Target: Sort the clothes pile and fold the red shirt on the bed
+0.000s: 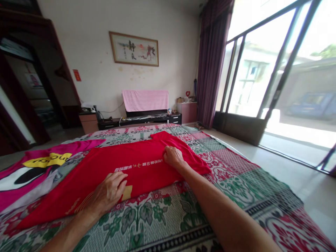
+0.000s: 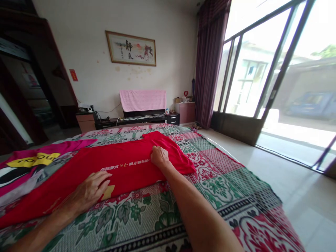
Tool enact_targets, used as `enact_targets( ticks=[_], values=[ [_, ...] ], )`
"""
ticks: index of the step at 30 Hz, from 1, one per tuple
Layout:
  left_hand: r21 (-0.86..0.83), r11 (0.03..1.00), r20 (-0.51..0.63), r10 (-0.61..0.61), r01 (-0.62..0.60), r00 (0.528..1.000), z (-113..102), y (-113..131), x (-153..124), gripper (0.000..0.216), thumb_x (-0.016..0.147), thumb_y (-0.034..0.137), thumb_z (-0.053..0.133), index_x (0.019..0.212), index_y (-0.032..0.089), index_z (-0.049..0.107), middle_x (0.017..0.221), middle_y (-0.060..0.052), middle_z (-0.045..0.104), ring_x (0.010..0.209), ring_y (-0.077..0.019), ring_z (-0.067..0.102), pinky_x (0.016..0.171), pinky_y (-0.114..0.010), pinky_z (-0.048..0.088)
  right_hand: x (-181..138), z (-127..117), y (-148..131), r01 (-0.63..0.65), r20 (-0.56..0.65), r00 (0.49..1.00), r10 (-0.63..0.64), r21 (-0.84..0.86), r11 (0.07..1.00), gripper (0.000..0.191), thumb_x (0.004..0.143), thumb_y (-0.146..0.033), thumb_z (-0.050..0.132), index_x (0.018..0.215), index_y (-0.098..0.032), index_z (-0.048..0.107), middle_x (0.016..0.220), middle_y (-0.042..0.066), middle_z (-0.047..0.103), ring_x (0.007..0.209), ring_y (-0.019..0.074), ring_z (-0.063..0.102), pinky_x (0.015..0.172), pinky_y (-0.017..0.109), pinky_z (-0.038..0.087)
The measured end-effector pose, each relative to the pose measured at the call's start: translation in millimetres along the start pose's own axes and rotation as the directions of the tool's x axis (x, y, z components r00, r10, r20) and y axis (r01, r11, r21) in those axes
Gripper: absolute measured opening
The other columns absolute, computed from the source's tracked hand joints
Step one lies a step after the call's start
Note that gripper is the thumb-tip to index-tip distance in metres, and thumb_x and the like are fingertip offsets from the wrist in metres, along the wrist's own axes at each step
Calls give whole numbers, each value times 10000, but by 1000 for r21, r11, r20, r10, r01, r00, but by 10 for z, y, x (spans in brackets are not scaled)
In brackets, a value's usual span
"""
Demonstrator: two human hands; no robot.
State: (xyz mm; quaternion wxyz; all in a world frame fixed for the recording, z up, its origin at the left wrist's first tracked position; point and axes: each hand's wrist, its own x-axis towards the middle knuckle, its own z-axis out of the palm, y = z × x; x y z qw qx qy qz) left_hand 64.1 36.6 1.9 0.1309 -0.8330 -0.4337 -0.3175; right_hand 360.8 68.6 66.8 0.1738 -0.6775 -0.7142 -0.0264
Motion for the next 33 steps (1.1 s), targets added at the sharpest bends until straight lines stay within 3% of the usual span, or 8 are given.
enact_targets(
  ticks=[2, 5, 11, 16, 23, 29, 31, 33],
  values=[
    [6, 1000, 1, 3, -3, 1000, -1, 3, -4, 307, 844, 324, 439, 956, 206, 700, 1005, -86, 698, 944, -225, 630, 860, -340, 491, 16, -25, 46, -7, -16, 1000, 7, 15, 1000, 386, 849, -231, 397, 1197, -176, 554, 1040, 109, 677, 961, 228, 631, 770, 299, 463],
    [-2, 1000, 2, 11, -11, 1000, 11, 1, -13, 296, 841, 304, 448, 961, 197, 697, 1010, -88, 696, 941, -225, 629, 858, -343, 485, 67, -132, 214, -138, -40, 989, 139, 17, 990, 380, 842, -222, 410, 1178, -176, 580, 1034, 120, 680, 975, 238, 632, 782, 309, 466],
    [-2, 1000, -19, 8, -8, 1000, 11, 33, 0, 260, 844, 259, 458, 940, 185, 689, 977, -92, 692, 894, -213, 628, 844, -347, 479, 104, -334, 664, -439, 130, 889, 440, -35, 898, 326, 766, -259, 522, 1016, -134, 690, 1076, 180, 670, 1012, 276, 628, 772, 312, 493],
    [35, 999, 1, 3, -3, 1000, -57, 106, 21, 252, 850, 227, 457, 941, 158, 682, 947, -96, 685, 860, -203, 616, 830, -344, 477, 89, -263, 754, -468, 153, 868, 472, -65, 881, 382, 783, -310, 519, 1059, -97, 675, 1095, 210, 657, 1016, 291, 626, 762, 325, 509],
    [36, 999, 26, -38, 37, 999, -98, 149, 34, 248, 843, 198, 464, 963, 148, 676, 958, -99, 678, 878, -202, 611, 857, -363, 469, 145, -179, 732, -515, 147, 841, 521, -80, 854, 353, 810, -233, 485, 1060, -72, 675, 1104, 223, 647, 1050, 286, 614, 787, 310, 504],
    [77, 989, 98, -132, 125, 986, -185, 241, 50, 255, 839, 209, 471, 968, 141, 680, 953, -98, 678, 896, -208, 602, 878, -357, 454, 129, -112, 848, -514, 107, 845, 523, -102, 852, 346, 805, -232, 459, 1006, -70, 689, 1066, 245, 644, 998, 321, 628, 723, 344, 497],
    [77, 987, 132, -148, 139, 980, -218, 253, 76, 264, 837, 229, 476, 987, 149, 678, 954, -93, 679, 902, -205, 605, 883, -352, 452, 153, -43, 855, -412, 22, 909, 417, -107, 905, 329, 803, -276, 475, 943, -78, 697, 1024, 261, 644, 913, 337, 645, 660, 356, 481],
    [89, 983, 177, -173, 160, 969, -272, 206, 113, 264, 827, 241, 485, 972, 155, 689, 944, -93, 681, 893, -202, 610, 878, -344, 454, 191, 29, 785, -204, -112, 974, 196, -68, 977, 321, 813, -297, 469, 949, -103, 686, 1012, 248, 646, 854, 311, 648, 650, 351, 464]
  ],
)
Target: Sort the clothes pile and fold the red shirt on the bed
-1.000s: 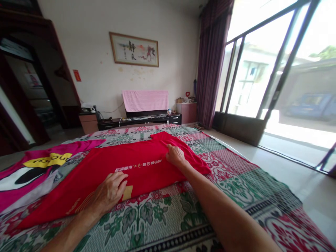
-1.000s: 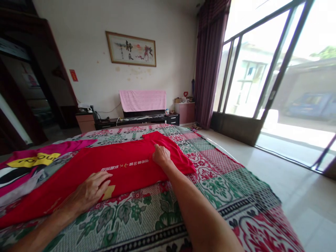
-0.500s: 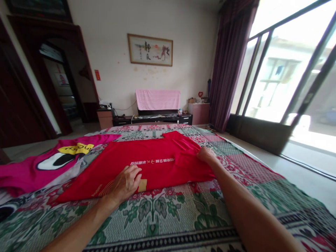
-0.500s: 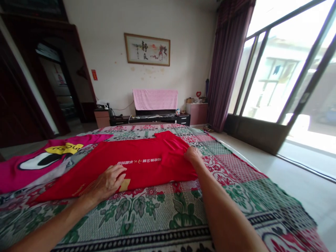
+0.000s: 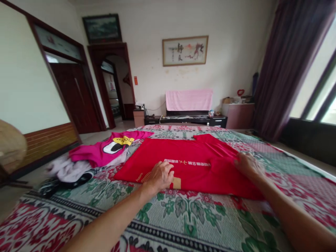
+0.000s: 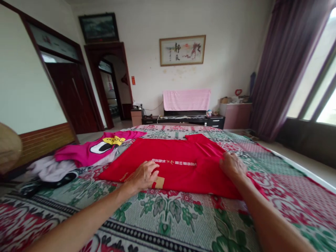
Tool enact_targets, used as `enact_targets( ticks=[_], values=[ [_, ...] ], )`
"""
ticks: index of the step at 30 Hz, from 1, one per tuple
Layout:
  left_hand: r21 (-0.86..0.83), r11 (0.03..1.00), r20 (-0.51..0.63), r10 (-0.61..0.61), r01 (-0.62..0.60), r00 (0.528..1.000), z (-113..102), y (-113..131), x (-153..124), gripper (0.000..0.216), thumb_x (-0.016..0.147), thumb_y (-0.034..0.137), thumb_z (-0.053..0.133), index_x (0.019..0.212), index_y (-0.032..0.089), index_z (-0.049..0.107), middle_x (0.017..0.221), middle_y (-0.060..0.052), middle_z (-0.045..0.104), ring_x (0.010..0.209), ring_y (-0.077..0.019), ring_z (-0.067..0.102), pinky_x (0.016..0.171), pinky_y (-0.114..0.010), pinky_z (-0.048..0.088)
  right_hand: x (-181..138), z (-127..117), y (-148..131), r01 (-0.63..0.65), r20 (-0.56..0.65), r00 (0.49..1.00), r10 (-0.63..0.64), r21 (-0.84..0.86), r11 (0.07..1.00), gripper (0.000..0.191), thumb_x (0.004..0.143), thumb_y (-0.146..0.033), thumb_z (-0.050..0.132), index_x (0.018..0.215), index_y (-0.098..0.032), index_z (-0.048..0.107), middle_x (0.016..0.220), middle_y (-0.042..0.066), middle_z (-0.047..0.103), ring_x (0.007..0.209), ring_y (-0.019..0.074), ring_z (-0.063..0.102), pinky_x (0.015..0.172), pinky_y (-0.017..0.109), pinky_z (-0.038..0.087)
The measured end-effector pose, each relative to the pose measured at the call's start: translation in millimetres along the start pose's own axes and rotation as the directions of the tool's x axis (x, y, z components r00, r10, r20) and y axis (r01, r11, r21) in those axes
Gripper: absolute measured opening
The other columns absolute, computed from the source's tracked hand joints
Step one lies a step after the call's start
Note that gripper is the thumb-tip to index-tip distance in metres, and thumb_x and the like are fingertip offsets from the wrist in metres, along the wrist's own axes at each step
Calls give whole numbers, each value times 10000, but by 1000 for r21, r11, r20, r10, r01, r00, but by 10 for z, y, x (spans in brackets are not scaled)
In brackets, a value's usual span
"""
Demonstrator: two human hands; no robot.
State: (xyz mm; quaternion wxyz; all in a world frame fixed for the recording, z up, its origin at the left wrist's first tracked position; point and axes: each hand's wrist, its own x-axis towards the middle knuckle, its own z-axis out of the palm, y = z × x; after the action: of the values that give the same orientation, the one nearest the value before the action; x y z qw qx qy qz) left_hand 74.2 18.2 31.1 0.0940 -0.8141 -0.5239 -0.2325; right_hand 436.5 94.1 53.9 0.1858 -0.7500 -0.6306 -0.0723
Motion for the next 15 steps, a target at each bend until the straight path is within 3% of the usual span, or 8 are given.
enact_targets(
  ticks=[3, 6, 9, 11, 15],
  values=[
    [20, 998, 114, -65, 64, 991, -163, -209, 40, 261, 795, 199, 483, 923, 170, 709, 918, -84, 690, 882, -192, 620, 859, -315, 458, -38, 51, -266, 338, -145, 938, -315, 176, 925, 267, 793, -262, 476, 952, -162, 666, 955, 136, 679, 785, 224, 637, 690, 314, 464],
    [90, 981, 238, -188, 171, 953, -406, -560, 17, 323, 748, 140, 473, 961, 188, 711, 976, -76, 696, 954, -196, 619, 881, -298, 444, -151, 53, -569, 563, -114, 815, -569, 389, 729, 206, 770, -260, 496, 852, -186, 670, 864, 63, 693, 718, 163, 615, 680, 265, 468],
    [266, 911, 327, -393, 315, 859, -627, -942, -60, 350, 709, 143, 506, 985, 218, 708, 1024, -69, 692, 983, -220, 619, 838, -296, 454, -256, 62, -741, 637, -50, 701, -712, 492, 593, 185, 739, -203, 501, 806, -181, 672, 812, 49, 679, 697, 148, 597, 666, 251, 463],
    [332, 877, 358, -457, 347, 814, -716, -1146, -117, 366, 690, 153, 525, 998, 245, 700, 1028, -62, 691, 981, -233, 619, 783, -293, 460, -290, 74, -764, 656, -18, 661, -751, 499, 566, 182, 694, -149, 510, 776, -177, 670, 782, 47, 665, 684, 146, 584, 660, 252, 458],
    [333, 863, 359, -488, 380, 795, -745, -1367, -183, 317, 684, 170, 522, 934, 240, 704, 975, -67, 698, 923, -232, 631, 734, -286, 446, -288, 80, -714, 644, 27, 672, -740, 472, 601, 173, 624, -91, 517, 704, -181, 642, 759, 43, 646, 673, 140, 565, 655, 246, 453]
  ],
)
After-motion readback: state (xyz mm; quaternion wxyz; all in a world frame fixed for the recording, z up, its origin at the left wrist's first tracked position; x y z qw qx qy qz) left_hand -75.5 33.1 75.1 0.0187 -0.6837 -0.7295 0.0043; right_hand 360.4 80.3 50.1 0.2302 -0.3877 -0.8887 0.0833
